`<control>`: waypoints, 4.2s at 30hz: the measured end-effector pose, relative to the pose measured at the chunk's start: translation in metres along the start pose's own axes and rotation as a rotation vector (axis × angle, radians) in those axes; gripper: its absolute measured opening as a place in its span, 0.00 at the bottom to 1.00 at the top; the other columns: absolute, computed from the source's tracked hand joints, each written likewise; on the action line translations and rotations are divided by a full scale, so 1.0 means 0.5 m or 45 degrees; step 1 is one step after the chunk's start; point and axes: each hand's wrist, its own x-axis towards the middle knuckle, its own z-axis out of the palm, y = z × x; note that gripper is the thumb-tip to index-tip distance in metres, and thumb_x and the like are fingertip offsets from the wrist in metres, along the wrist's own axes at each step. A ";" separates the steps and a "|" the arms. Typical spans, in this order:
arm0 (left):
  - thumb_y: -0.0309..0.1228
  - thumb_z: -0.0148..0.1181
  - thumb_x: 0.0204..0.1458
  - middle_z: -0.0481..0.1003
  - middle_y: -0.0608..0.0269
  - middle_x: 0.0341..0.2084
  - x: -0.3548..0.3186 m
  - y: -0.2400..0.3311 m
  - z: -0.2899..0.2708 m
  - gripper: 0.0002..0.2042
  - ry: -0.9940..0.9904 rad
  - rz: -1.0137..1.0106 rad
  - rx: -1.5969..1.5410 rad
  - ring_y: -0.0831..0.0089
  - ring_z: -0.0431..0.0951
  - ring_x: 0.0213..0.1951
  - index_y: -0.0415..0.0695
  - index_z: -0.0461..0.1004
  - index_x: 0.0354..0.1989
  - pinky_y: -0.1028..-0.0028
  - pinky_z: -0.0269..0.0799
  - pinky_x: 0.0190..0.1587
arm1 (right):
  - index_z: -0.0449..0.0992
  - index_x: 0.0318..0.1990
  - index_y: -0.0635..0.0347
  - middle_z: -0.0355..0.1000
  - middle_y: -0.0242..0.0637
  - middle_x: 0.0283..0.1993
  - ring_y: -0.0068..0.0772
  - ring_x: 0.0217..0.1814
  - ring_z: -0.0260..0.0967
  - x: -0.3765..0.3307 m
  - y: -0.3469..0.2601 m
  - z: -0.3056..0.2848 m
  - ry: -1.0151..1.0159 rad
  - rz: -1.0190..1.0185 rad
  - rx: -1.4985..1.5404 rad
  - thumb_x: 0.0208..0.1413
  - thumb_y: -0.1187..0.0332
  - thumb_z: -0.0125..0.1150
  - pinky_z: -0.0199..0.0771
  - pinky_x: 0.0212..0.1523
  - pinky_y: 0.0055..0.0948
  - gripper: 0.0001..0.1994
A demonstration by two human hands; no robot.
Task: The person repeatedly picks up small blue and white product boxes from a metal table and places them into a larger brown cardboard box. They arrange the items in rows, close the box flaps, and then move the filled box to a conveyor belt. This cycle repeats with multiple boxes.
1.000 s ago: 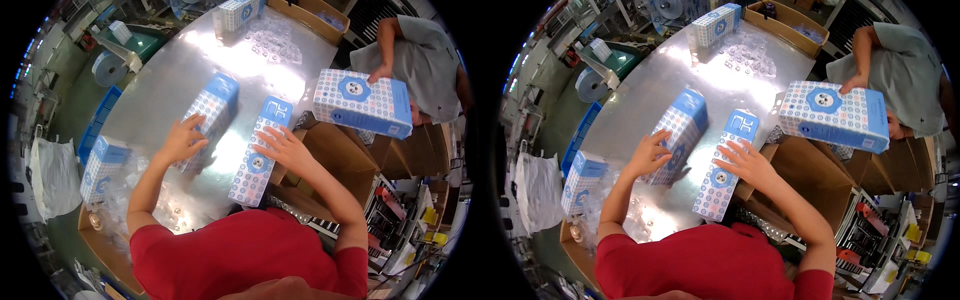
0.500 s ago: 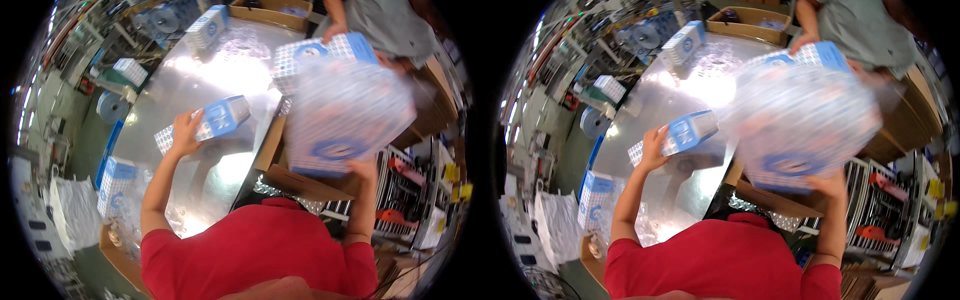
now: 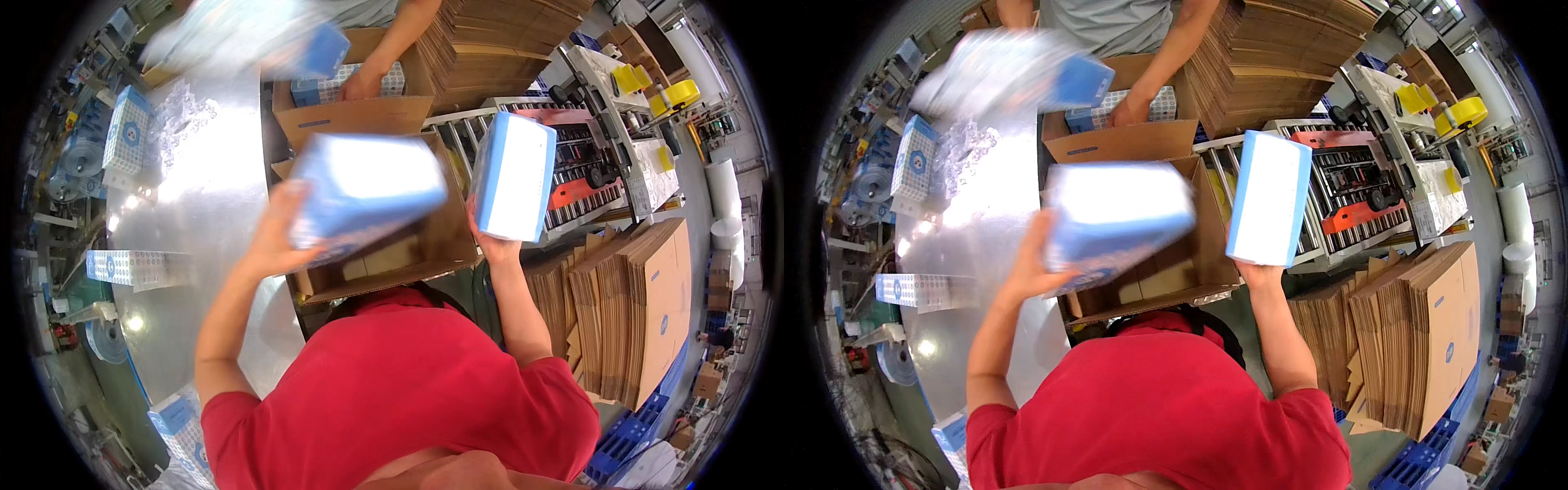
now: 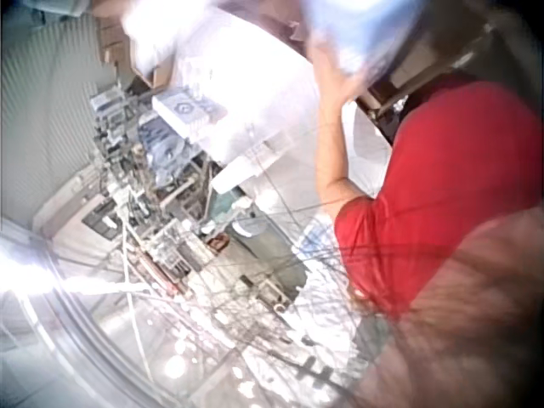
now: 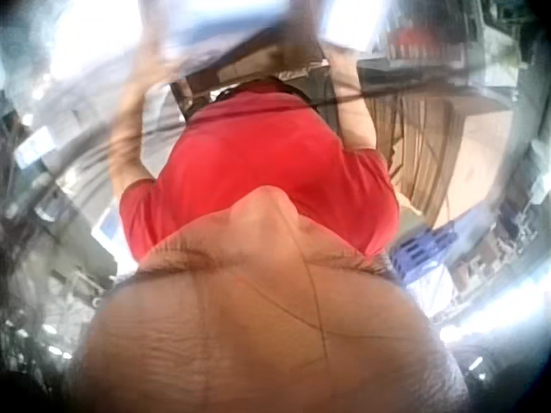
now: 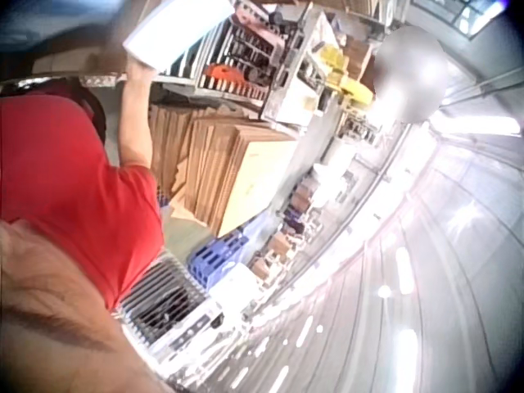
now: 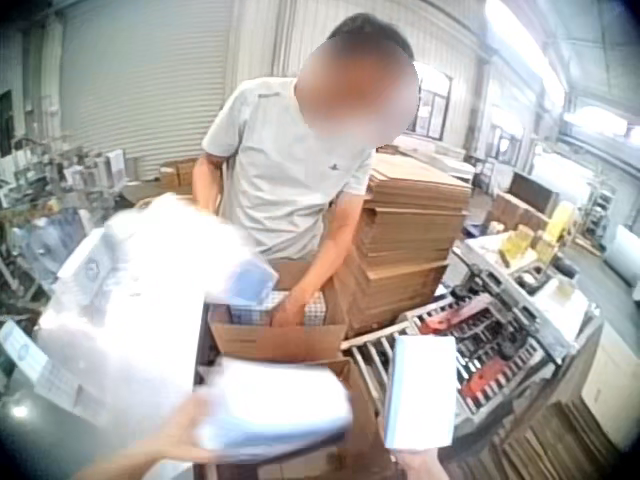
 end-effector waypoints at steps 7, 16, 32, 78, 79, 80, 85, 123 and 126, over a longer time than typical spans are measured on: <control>0.56 0.54 0.45 0.66 0.38 0.52 -0.076 -0.151 0.444 0.38 -1.125 -0.400 -0.507 0.48 0.66 0.55 0.37 0.63 0.58 0.62 0.61 0.57 | 0.55 0.61 0.66 0.63 0.50 0.57 0.49 0.57 0.64 -0.070 0.030 0.083 0.140 -0.217 -1.589 0.52 0.57 0.58 0.65 0.58 0.44 0.33; 0.50 0.52 0.53 0.65 0.51 0.57 -0.156 -0.214 0.566 0.33 -1.227 -0.624 -0.777 0.57 0.64 0.58 0.38 0.60 0.60 0.64 0.57 0.60 | 0.53 0.66 0.38 0.56 0.52 0.56 0.53 0.58 0.56 0.152 0.348 0.042 -1.632 -0.013 -3.797 0.29 0.73 0.69 0.59 0.53 0.53 0.49; 0.38 0.61 0.40 0.52 0.41 0.62 -0.977 0.071 0.031 0.40 0.975 -2.312 1.069 0.42 0.52 0.63 0.55 0.50 0.66 0.49 0.52 0.61 | 0.50 0.67 0.53 0.39 0.62 0.69 0.59 0.71 0.40 0.280 0.409 -0.296 -1.675 1.485 -3.703 0.39 0.61 0.69 0.53 0.64 0.41 0.46; 0.13 0.40 0.49 0.67 0.54 0.56 -1.123 0.122 -0.101 0.31 2.397 -1.465 -0.266 0.66 0.68 0.56 0.49 0.58 0.64 0.69 0.67 0.52 | 0.65 0.57 0.65 0.68 0.58 0.52 0.54 0.55 0.65 0.251 0.337 -0.231 -1.796 1.561 -3.179 0.50 0.64 0.58 0.65 0.54 0.39 0.26; 0.13 0.40 0.50 0.67 0.55 0.56 -1.143 0.133 -0.091 0.31 2.534 -1.231 -0.402 0.67 0.67 0.56 0.49 0.57 0.64 0.69 0.68 0.52 | 0.66 0.57 0.66 0.68 0.59 0.51 0.54 0.54 0.66 0.262 0.342 -0.240 -1.878 1.562 -3.140 0.50 0.64 0.58 0.66 0.53 0.39 0.26; 0.14 0.42 0.51 0.66 0.55 0.56 -1.167 0.140 -0.075 0.28 2.697 -1.129 -0.545 0.65 0.67 0.55 0.47 0.59 0.63 0.67 0.69 0.51 | 0.66 0.56 0.67 0.69 0.59 0.50 0.54 0.53 0.67 0.269 0.353 -0.243 -1.767 1.667 -3.189 0.51 0.65 0.58 0.67 0.53 0.38 0.25; 0.20 0.44 0.56 0.68 0.55 0.54 -1.192 0.162 -0.001 0.19 2.595 -1.274 -0.787 0.61 0.69 0.54 0.43 0.64 0.58 0.64 0.70 0.51 | 0.67 0.54 0.69 0.70 0.58 0.48 0.52 0.48 0.71 0.246 0.436 -0.185 -1.954 1.303 -3.174 0.51 0.68 0.56 0.70 0.48 0.36 0.22; 0.36 0.40 0.62 0.58 0.48 0.59 -0.366 0.005 0.095 0.19 1.868 -0.598 -2.461 0.47 0.61 0.59 0.52 0.55 0.62 0.40 0.55 0.58 | 0.74 0.40 0.62 0.70 0.33 0.40 0.23 0.37 0.68 0.082 0.773 -0.060 -0.966 0.265 -1.937 0.52 0.77 0.58 0.68 0.35 0.20 0.08; 0.36 0.40 0.62 0.57 0.48 0.60 -0.379 -0.021 0.100 0.20 1.745 -0.434 -2.512 0.47 0.60 0.60 0.52 0.55 0.62 0.39 0.54 0.59 | 0.76 0.45 0.58 0.69 0.34 0.40 0.26 0.38 0.68 0.084 0.772 -0.017 -1.141 0.238 -2.053 0.51 0.79 0.57 0.68 0.37 0.22 0.13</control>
